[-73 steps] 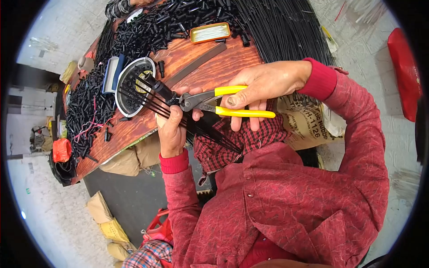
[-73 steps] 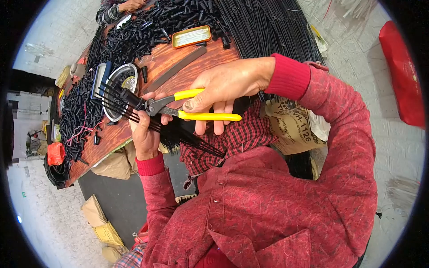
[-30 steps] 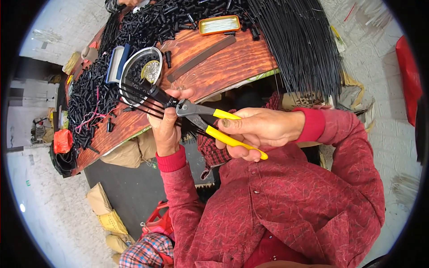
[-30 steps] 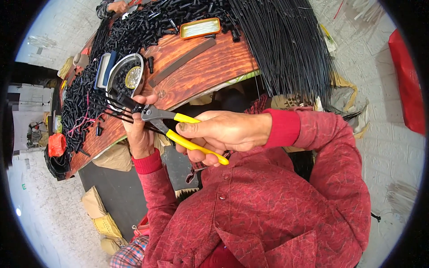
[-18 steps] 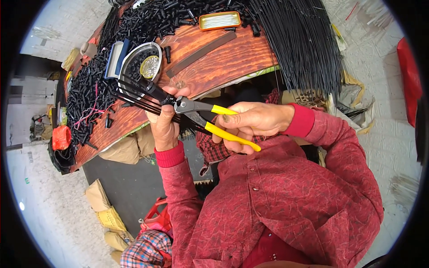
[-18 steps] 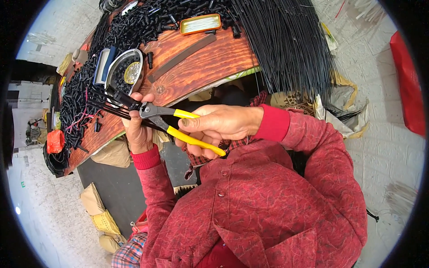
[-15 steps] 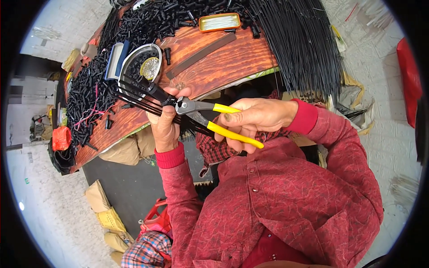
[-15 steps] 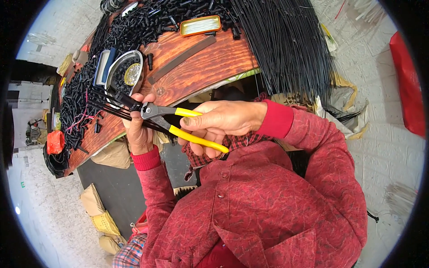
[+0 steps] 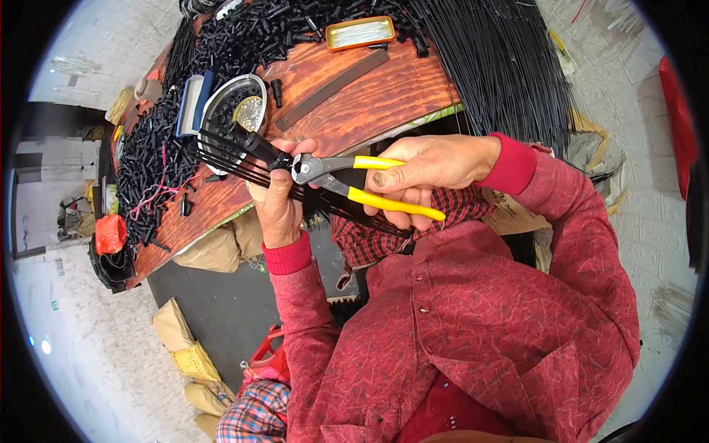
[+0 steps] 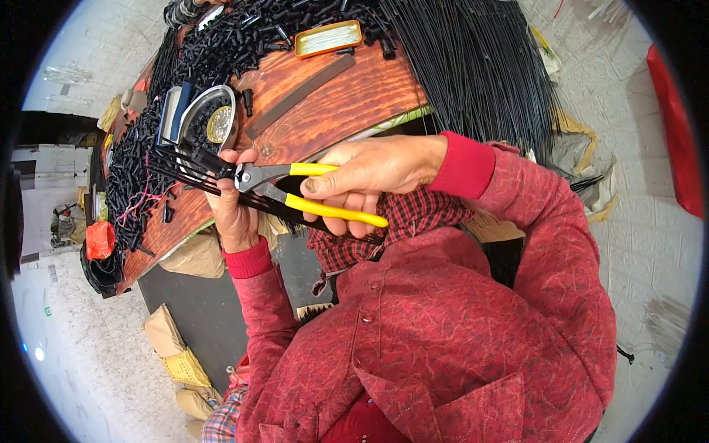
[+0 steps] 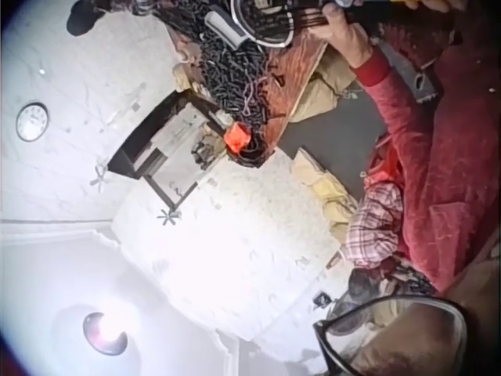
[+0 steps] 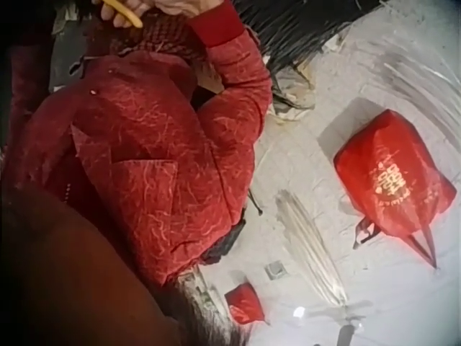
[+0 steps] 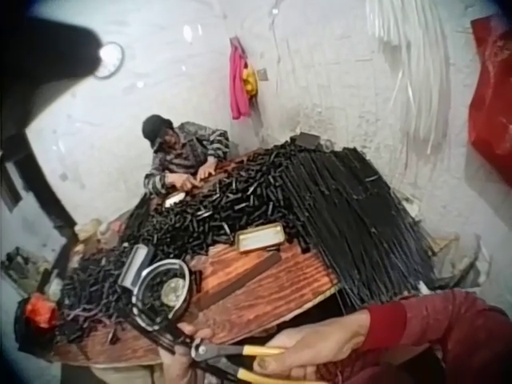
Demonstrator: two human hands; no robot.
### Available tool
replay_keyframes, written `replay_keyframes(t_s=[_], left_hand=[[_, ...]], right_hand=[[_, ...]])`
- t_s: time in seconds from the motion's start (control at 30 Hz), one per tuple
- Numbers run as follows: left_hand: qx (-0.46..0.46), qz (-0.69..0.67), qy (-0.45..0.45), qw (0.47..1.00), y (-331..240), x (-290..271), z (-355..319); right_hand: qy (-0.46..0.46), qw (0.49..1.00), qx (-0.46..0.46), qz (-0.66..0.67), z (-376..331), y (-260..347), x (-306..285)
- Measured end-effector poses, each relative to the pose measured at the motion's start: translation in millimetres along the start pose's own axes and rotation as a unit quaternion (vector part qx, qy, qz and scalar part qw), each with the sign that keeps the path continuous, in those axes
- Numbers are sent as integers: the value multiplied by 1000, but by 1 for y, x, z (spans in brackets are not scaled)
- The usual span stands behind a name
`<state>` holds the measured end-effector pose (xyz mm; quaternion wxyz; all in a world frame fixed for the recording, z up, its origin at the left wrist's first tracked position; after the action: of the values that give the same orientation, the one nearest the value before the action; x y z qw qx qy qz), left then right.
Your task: Trimming and bundling black electrical wires at a factory workbench.
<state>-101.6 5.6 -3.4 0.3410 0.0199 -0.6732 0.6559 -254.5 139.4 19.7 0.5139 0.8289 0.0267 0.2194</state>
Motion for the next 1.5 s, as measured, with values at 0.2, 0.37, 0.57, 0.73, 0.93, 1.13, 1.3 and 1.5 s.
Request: replay_keyframes(t_s=[0.2,0.37,0.57,0.73,0.93,1.13,1.3,1.5], left_hand=[[-20,-44,51,998,5,4,3],[-26,-50,53,997,6,5,4],[-20,-48,53,997,6,5,4],[-20,-27,39,999,8,5,4],[-8,-31,42,999,16,-3,20],[-31,-31,-9,999,32,-14,36],[-36,-40,-19,998,37,-23,41],[-63,-39,-16,997,42,-10,58]], right_hand=[[20,998,-11,-51,3,-1,-12],[44,997,-16,-59,7,-3,-18],[65,996,-31,-61,12,-7,-22],[74,995,-27,-55,11,-9,-24],[73,996,-9,-46,32,-5,-38],[2,999,-29,-34,41,0,-42],[-20,999,-13,-48,57,-4,-49],[-58,996,7,-65,55,5,-59]])
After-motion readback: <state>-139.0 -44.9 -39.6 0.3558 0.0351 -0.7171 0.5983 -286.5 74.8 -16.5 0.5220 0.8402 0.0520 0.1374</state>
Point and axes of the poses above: each hand's wrist, its own z-axis towards the middle knuckle, its own x-axis out of the palm, y = z × x, the point moved 6 cm from there along z, towards the middle knuckle, and after that the axes turned 13 degrees about -y, right-handed, at the moved point
